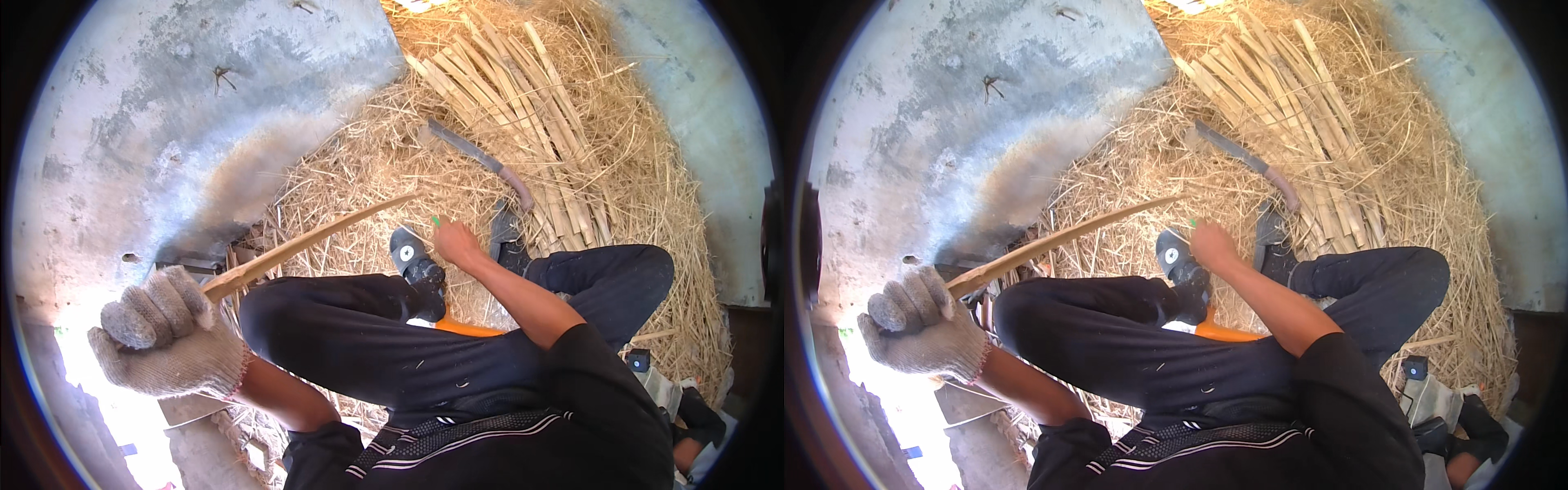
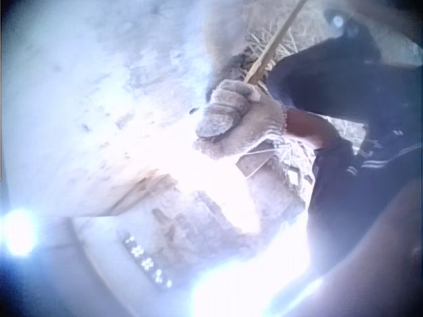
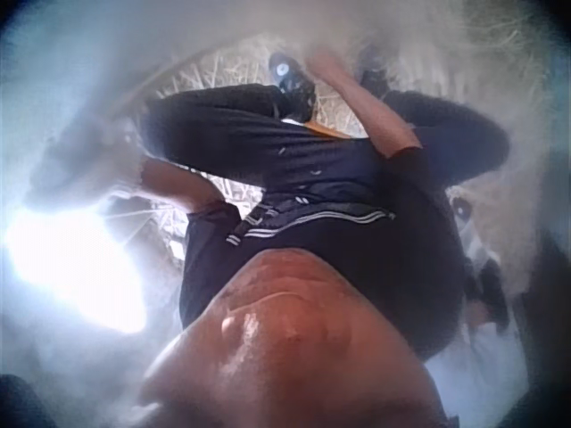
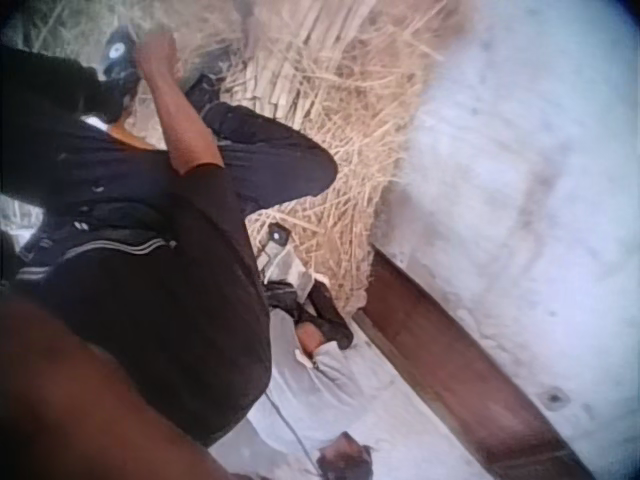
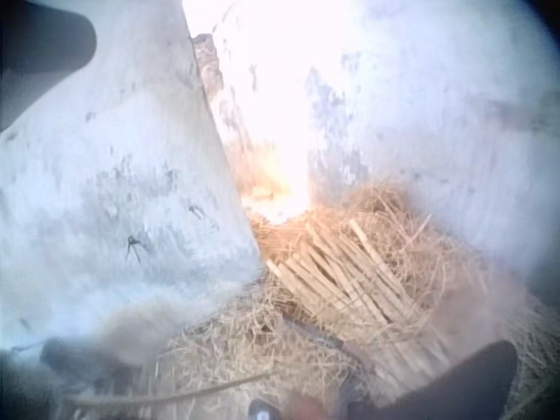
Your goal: The person sits on the floor and uses a green utility knife to shave the surface of a bamboo stick held in their gloved left hand. They repeatedly scrape the knife along the stick to remove the outer layer, creating thin shavings that fall onto the straw-covered floor.
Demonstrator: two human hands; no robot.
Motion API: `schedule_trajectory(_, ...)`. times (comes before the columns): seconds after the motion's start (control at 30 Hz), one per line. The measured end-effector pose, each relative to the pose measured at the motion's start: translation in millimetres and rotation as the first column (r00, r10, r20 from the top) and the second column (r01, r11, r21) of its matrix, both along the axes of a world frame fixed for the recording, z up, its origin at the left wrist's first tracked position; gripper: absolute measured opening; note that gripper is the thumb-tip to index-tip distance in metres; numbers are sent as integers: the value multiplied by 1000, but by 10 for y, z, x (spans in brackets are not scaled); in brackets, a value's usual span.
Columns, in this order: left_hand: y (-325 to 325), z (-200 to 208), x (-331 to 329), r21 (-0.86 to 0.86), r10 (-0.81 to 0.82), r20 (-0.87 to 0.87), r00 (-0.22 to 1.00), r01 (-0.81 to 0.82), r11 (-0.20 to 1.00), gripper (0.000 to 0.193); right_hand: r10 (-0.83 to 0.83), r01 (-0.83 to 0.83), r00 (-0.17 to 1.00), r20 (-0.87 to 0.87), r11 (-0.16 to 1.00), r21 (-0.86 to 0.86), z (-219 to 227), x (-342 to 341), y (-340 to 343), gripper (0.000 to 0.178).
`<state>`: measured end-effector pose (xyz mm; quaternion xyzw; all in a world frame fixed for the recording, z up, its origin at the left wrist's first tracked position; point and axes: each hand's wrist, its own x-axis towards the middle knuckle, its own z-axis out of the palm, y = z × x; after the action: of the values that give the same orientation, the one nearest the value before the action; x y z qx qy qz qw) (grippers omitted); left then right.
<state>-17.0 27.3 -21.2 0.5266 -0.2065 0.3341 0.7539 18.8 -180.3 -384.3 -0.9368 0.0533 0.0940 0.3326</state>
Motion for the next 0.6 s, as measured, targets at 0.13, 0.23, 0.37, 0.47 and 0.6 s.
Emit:
schedule_trajectory(0.13,29,-8,-33,2,152,-46,987,-152,988,48,61,-94,992,115,944,316,960,0,221,28)
schedule_trajectory(0.23,70,19,-16,-8,169,-63,984,-170,985,49,130,-284,924,360,863,418,1587,-225,483,29)
schedule_trajectory(0.37,5,4,-20,-15,47,-19,999,-48,999,50,118,-202,955,271,930,308,1326,-230,560,26)
schedule_trajectory(0.47,-40,-16,-51,-9,-13,-6,1000,13,1000,49,59,-115,978,198,953,279,912,-39,431,24)
schedule_trajectory(0.6,-60,-25,-119,-8,49,-27,998,-49,999,49,146,-280,918,368,897,342,1474,-301,569,25)
